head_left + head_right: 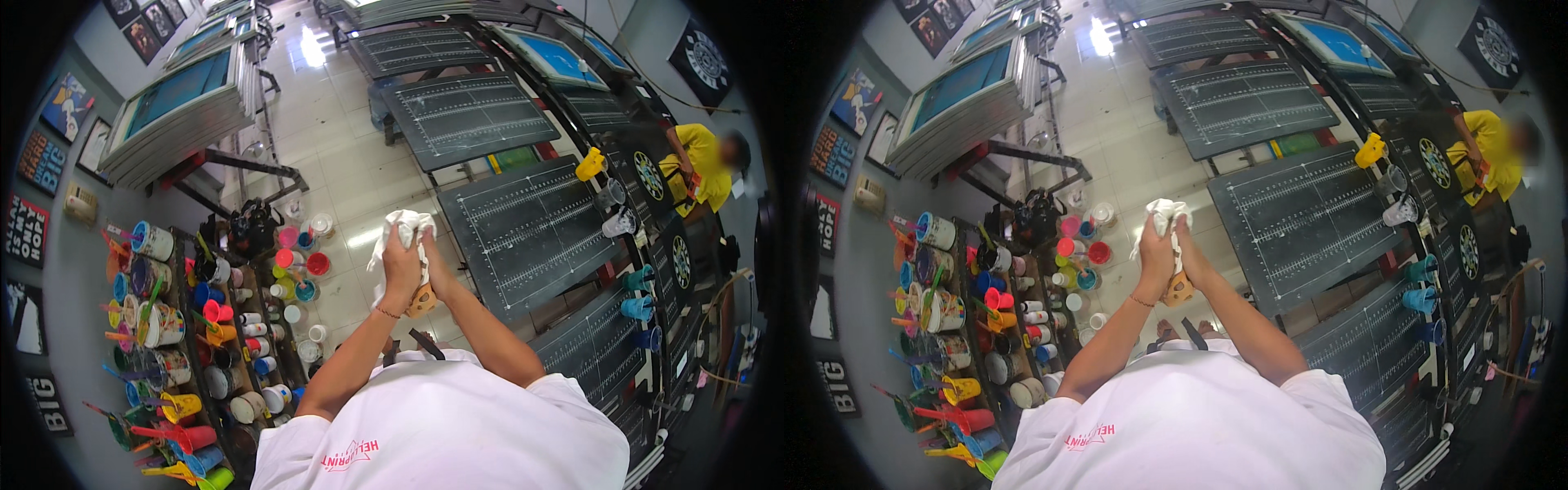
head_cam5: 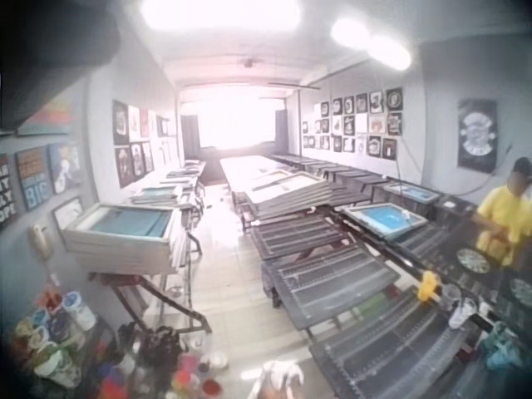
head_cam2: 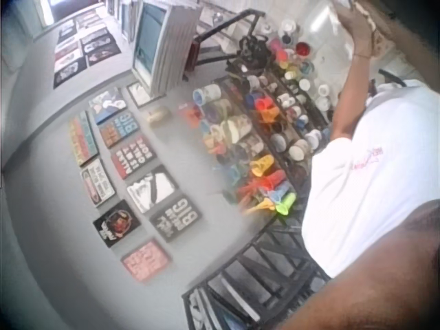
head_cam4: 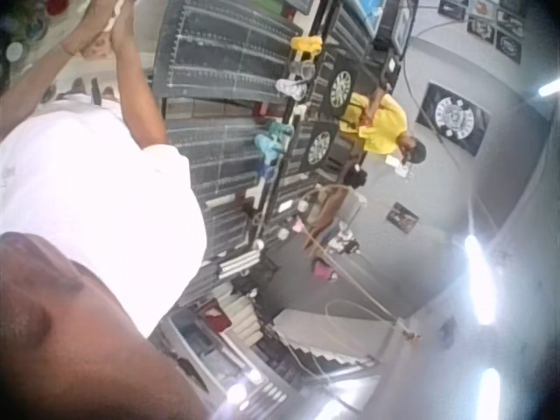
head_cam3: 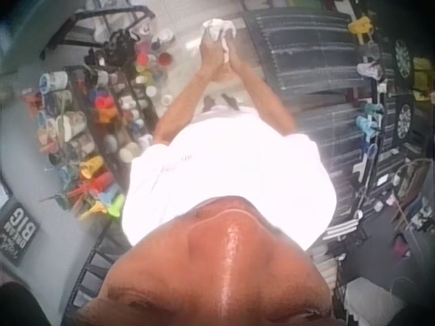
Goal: The person moves several screen printing frames, then sits on the floor to reorganize various paint containers and mixing tools on a shelf.
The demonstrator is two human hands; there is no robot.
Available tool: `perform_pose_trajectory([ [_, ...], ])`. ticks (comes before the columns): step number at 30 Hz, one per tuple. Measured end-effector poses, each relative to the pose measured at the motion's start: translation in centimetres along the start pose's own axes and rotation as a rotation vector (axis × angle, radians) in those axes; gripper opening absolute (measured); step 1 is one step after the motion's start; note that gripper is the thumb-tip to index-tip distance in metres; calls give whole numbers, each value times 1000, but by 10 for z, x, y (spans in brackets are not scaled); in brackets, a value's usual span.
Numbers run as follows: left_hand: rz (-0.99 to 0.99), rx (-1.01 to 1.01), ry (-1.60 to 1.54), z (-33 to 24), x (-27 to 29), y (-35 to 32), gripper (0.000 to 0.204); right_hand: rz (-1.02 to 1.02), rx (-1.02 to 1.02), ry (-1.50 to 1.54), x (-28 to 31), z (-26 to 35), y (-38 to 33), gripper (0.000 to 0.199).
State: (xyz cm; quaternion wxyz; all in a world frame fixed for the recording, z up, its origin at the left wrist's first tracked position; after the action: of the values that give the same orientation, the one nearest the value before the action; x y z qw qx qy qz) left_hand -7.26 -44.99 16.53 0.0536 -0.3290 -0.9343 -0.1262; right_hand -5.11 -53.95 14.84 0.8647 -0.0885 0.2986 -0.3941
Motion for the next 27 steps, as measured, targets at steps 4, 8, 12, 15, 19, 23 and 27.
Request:
perform_pose_trajectory([
  [4, 181, 214, 152, 3, 12, 34, 35, -131, 70, -348, -18, 6, -18, 76],
  [8, 36, 180, -168, 10, 1, 1, 39, -164, 52, -74, -21, 29, -2, 60],
  [12, 253, -146, 85, 11, -8, -23, 45, -184, 46, 119, 8, 28, 19, 41],
  [15, 293, -495, 620, -16, 9, -23, 48, -207, 22, 225, 14, 19, 20, 33],
  [19, 404, -633, 384, -39, 40, 6, 54, -284, 3, -103, 1, 27, 3, 30],
  [23, 907, -518, 391, -31, 53, 28, 54, -132, 354, -901, 5, 26, -6, 36],
  [27, 856, -416, 210, -64, 68, 29, 48, -134, 338, -920, -20, 64, -24, 39],
])
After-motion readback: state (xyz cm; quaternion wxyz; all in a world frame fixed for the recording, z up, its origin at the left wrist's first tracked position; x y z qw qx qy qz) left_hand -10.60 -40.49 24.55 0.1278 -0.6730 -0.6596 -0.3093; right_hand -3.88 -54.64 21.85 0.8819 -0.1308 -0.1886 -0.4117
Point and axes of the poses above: each hand's wrist, its own y-axis towards the middle knuckle, its own x-axis out of the back of the hand, z = x × y, the point moved 3 cm from there along y, towards the middle knuckle, and after that the axes turned 5 degrees about -z, right-handed, at the moved point
